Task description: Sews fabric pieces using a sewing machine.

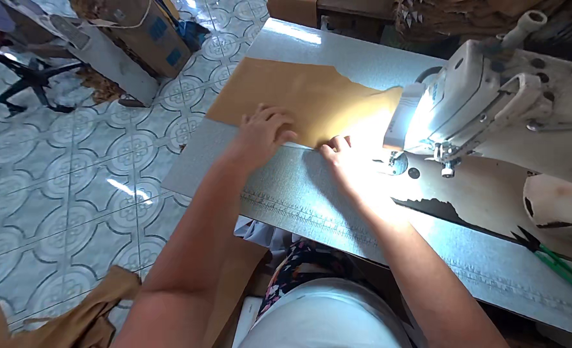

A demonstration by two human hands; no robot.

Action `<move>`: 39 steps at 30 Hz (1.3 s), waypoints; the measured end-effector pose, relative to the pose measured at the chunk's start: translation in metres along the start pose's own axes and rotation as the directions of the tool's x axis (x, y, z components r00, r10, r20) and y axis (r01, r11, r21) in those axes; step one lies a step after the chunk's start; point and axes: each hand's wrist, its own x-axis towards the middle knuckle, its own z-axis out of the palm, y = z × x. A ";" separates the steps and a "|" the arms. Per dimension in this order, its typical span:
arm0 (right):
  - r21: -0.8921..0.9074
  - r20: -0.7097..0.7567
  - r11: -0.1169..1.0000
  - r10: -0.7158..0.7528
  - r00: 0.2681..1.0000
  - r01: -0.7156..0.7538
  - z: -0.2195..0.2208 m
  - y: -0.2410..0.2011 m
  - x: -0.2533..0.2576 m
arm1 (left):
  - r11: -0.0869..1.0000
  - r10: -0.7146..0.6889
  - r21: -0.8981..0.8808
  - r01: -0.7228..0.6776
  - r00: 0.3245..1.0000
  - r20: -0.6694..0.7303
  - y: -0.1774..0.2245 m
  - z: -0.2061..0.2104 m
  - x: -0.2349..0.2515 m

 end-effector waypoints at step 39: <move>-0.315 -0.091 0.949 0.008 0.996 -0.037 -0.074 0.036 -0.129 | 0.798 0.586 -0.134 -0.587 0.809 -0.049 0.134 0.079 -0.006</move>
